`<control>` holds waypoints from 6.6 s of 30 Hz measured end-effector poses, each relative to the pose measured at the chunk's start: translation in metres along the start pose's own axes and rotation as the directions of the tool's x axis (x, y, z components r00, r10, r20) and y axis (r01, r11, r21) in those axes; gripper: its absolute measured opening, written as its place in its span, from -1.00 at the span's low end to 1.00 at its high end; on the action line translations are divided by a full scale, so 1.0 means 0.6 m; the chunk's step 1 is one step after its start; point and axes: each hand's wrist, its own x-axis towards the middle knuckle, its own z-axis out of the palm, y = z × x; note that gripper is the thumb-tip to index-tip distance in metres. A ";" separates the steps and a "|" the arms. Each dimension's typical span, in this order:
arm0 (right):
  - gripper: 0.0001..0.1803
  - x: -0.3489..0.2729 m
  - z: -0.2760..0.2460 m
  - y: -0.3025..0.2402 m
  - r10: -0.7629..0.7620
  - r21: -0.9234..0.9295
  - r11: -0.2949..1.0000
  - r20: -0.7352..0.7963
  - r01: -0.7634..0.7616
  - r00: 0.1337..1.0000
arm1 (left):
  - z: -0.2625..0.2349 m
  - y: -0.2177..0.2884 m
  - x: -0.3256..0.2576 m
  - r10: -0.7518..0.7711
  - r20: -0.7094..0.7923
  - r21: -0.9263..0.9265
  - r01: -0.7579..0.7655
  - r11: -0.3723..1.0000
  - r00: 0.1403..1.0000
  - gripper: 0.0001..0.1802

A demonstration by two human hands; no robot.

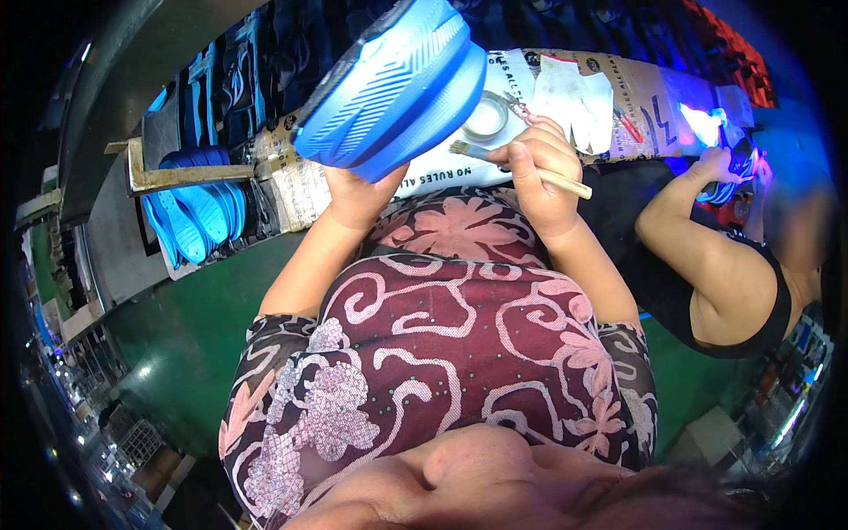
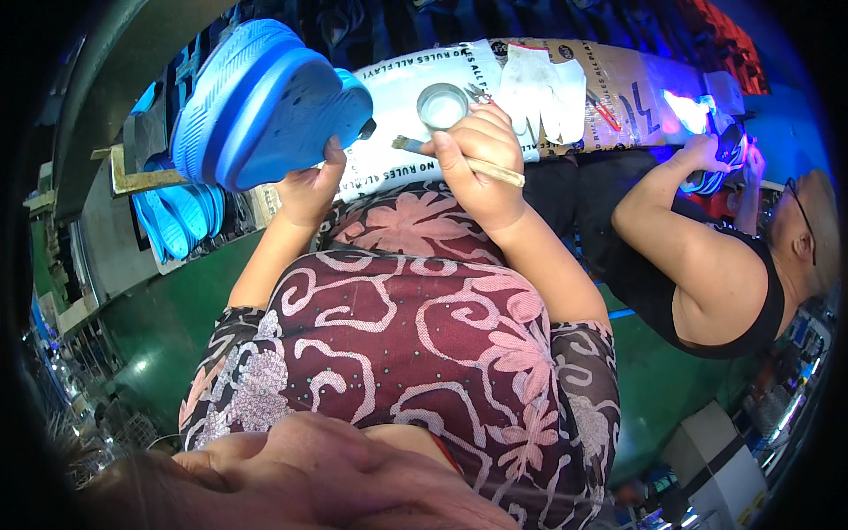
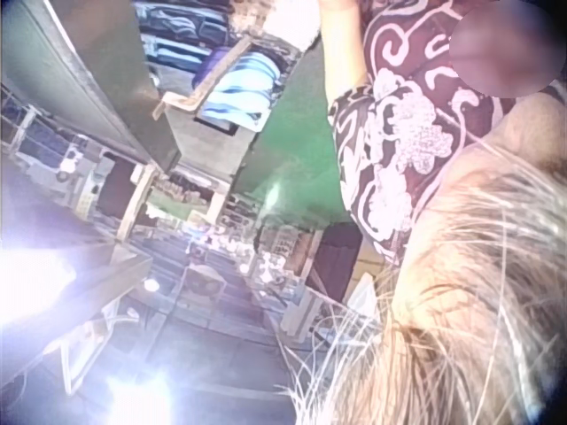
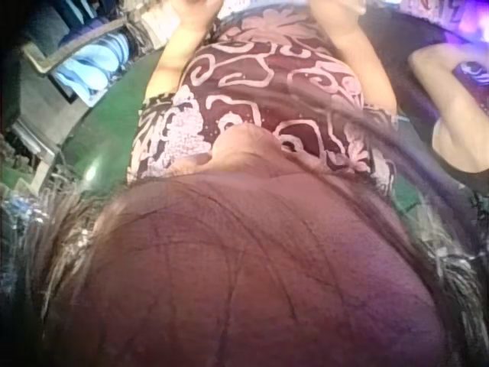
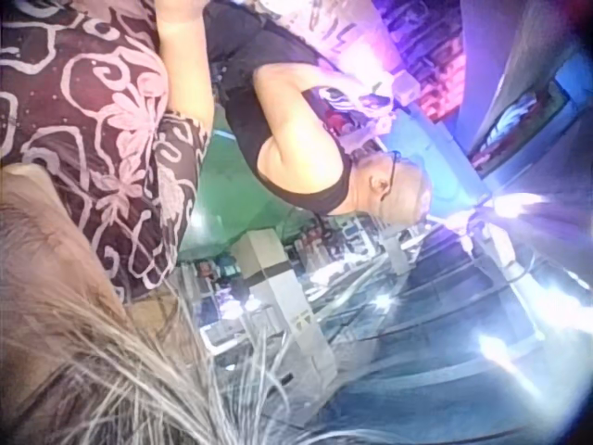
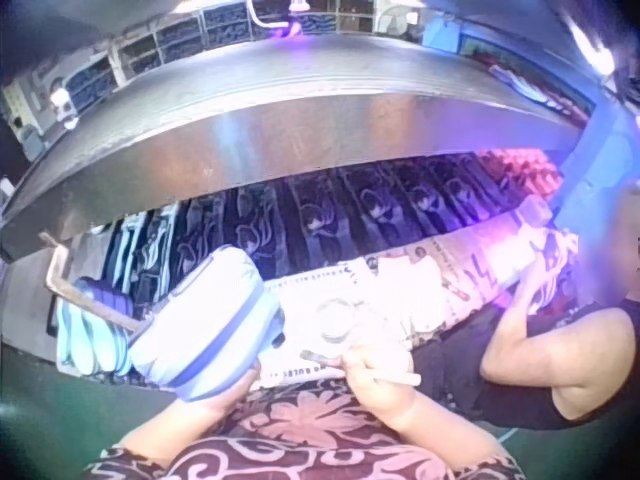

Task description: The person takes shoe soles, applies adhesive onto them using a brush dipped in a container, and places the soles onto a conveyor belt.

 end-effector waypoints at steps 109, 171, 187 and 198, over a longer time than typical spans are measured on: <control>-0.65 0.068 0.163 0.056 0.429 0.046 0.821 0.609 -0.569 0.667 | -0.317 -0.108 -0.148 -0.731 -0.206 0.454 0.725 0.517 0.651 -0.32; -0.66 0.007 0.023 -0.024 0.323 0.404 0.848 0.118 -0.342 0.939 | -0.056 0.028 -0.007 -0.667 0.202 -0.153 0.696 0.701 0.717 -0.43; -0.81 0.008 0.052 -0.005 0.079 0.183 0.979 0.074 -0.091 0.994 | -0.054 0.022 -0.018 -0.617 0.154 -0.184 0.636 0.750 0.772 -0.48; -0.81 0.025 0.059 -0.012 -0.035 0.081 0.997 0.204 0.019 0.978 | -0.055 0.024 -0.021 -0.529 0.150 -0.082 0.544 0.835 0.835 -0.54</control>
